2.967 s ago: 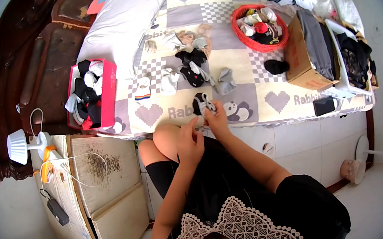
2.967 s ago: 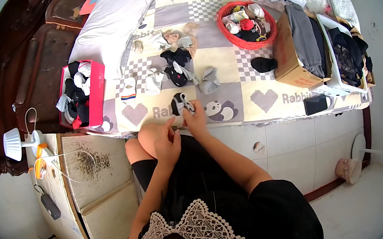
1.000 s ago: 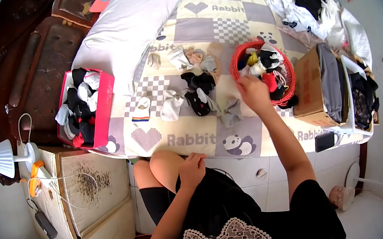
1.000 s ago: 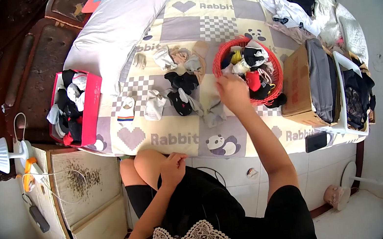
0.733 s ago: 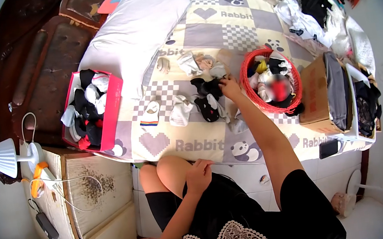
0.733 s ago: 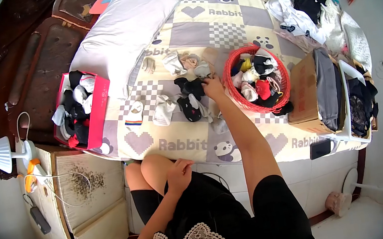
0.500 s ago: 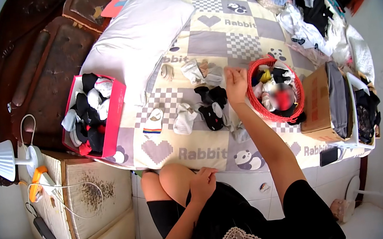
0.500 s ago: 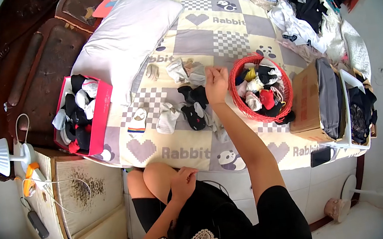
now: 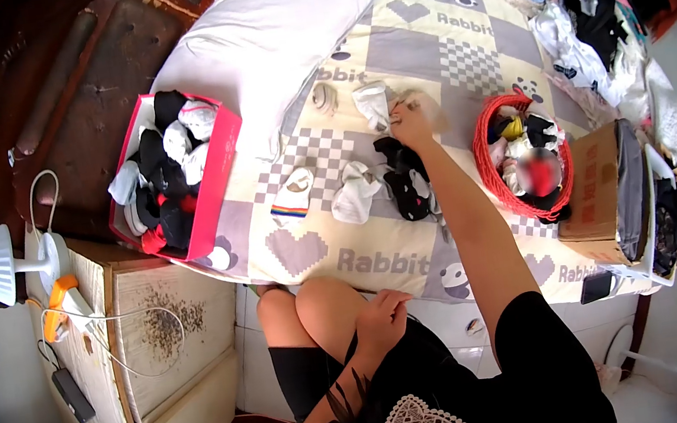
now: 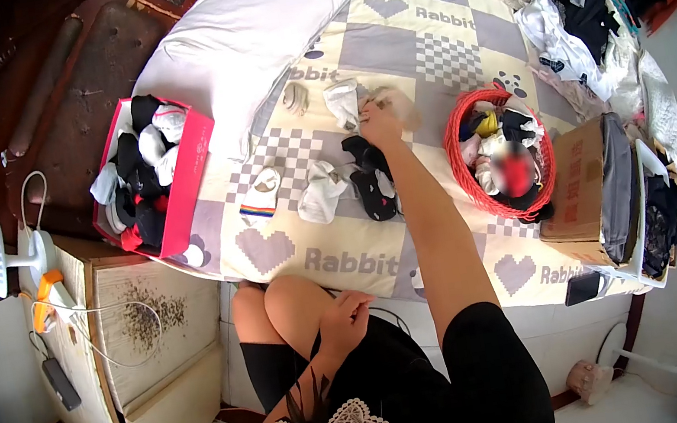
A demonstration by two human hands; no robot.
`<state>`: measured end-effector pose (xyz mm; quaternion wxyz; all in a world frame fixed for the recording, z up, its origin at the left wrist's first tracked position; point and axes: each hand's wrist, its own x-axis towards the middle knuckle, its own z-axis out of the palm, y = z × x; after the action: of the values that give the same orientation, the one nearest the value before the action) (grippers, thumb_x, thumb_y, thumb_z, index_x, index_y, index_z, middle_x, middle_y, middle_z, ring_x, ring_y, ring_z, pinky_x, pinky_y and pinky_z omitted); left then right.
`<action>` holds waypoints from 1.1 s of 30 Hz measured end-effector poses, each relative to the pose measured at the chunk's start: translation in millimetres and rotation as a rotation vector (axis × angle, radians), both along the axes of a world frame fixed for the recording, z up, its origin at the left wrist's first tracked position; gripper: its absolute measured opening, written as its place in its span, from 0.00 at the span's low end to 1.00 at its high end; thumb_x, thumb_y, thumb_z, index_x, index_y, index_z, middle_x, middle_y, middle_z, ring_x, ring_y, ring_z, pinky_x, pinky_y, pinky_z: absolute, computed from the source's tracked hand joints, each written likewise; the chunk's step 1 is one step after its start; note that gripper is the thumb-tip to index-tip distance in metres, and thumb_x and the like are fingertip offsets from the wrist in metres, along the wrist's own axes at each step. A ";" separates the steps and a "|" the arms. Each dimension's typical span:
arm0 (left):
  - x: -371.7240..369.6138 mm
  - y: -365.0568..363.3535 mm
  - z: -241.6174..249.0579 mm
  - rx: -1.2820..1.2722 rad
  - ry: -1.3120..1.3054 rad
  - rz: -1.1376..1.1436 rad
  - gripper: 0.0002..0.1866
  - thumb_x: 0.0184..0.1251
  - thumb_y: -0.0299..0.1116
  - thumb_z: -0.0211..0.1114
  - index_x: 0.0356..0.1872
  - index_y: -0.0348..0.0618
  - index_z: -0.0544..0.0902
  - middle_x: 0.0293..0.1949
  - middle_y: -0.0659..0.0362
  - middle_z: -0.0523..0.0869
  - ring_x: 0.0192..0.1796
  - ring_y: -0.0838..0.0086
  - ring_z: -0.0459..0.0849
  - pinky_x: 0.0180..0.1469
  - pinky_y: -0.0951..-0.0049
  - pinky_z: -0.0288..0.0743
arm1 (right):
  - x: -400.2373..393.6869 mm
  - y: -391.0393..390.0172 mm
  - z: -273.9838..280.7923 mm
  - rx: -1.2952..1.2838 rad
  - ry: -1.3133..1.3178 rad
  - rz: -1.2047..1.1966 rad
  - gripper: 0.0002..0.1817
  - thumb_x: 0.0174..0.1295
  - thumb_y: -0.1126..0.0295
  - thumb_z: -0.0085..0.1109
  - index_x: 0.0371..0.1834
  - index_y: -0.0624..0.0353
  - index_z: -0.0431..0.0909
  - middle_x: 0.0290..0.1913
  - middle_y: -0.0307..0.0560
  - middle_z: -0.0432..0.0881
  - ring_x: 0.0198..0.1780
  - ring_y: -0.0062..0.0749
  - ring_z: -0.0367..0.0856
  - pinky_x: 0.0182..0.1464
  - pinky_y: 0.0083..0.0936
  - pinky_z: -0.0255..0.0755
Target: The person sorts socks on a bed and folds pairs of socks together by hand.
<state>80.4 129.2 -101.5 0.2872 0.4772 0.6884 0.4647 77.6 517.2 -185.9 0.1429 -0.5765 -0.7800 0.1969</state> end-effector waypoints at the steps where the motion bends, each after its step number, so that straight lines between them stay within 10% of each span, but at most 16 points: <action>1: 0.4 1.7 -0.9 -0.002 -0.007 0.004 0.06 0.55 0.23 0.60 0.32 0.46 0.83 0.31 0.62 0.83 0.24 0.70 0.81 0.26 0.75 0.74 | 2.0 -5.7 4.1 -0.002 -0.007 0.004 0.20 0.47 0.61 0.62 0.44 0.57 0.78 0.47 0.58 0.80 0.50 0.52 0.77 0.52 0.37 0.72; 7: 3.1 -3.5 3.7 0.010 -0.018 -0.014 0.07 0.56 0.22 0.59 0.32 0.44 0.83 0.32 0.60 0.83 0.24 0.70 0.81 0.26 0.75 0.74 | 29.4 -55.9 39.4 -0.059 0.420 0.062 0.19 0.51 0.63 0.61 0.45 0.59 0.77 0.42 0.54 0.80 0.44 0.44 0.80 0.47 0.34 0.72; 9: 3.0 -5.1 3.0 0.035 -0.088 -0.002 0.07 0.56 0.21 0.58 0.33 0.42 0.83 0.31 0.59 0.82 0.24 0.71 0.80 0.27 0.76 0.74 | 36.2 -96.7 87.1 -0.162 1.051 0.045 0.15 0.57 0.66 0.61 0.45 0.61 0.77 0.39 0.50 0.78 0.39 0.36 0.78 0.44 0.26 0.70; 14: 3.2 -16.3 3.9 0.012 -0.164 -0.058 0.07 0.56 0.20 0.58 0.34 0.41 0.83 0.30 0.59 0.81 0.26 0.76 0.79 0.30 0.79 0.72 | 58.3 -149.3 118.4 0.081 0.857 0.154 0.15 0.63 0.66 0.60 0.49 0.62 0.77 0.31 0.35 0.75 0.33 0.18 0.72 0.38 0.15 0.67; 18: -6.5 -25.6 -21.0 0.040 -0.452 -0.079 0.10 0.66 0.32 0.58 0.45 0.40 0.80 0.40 0.58 0.83 0.38 0.76 0.79 0.40 0.76 0.73 | 76.1 -212.7 171.1 -0.501 1.070 0.241 0.17 0.65 0.63 0.56 0.50 0.64 0.76 0.37 0.40 0.80 0.34 0.21 0.76 0.40 0.20 0.70; 23: -26.9 -29.4 28.8 0.299 -1.540 -0.116 0.30 0.69 0.53 0.51 0.64 0.43 0.66 0.58 0.56 0.75 0.53 0.72 0.76 0.49 0.70 0.72 | 75.3 -289.1 161.8 -1.067 1.260 0.421 0.16 0.69 0.65 0.48 0.53 0.64 0.74 0.41 0.43 0.82 0.38 0.24 0.80 0.42 0.23 0.74; 33: -67.6 -79.5 26.0 0.522 -1.635 0.212 0.16 0.69 0.32 0.55 0.57 0.44 0.71 0.50 0.58 0.81 0.52 0.69 0.80 0.56 0.66 0.75 | 82.1 -353.4 128.1 -1.079 0.984 0.459 0.16 0.66 0.62 0.53 0.44 0.65 0.79 0.34 0.38 0.81 0.35 0.17 0.76 0.39 0.16 0.68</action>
<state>12.9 49.7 -75.5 0.5287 -0.0231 0.1780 0.8296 159.7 163.9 -57.7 0.1280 -0.2359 -0.5226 0.8092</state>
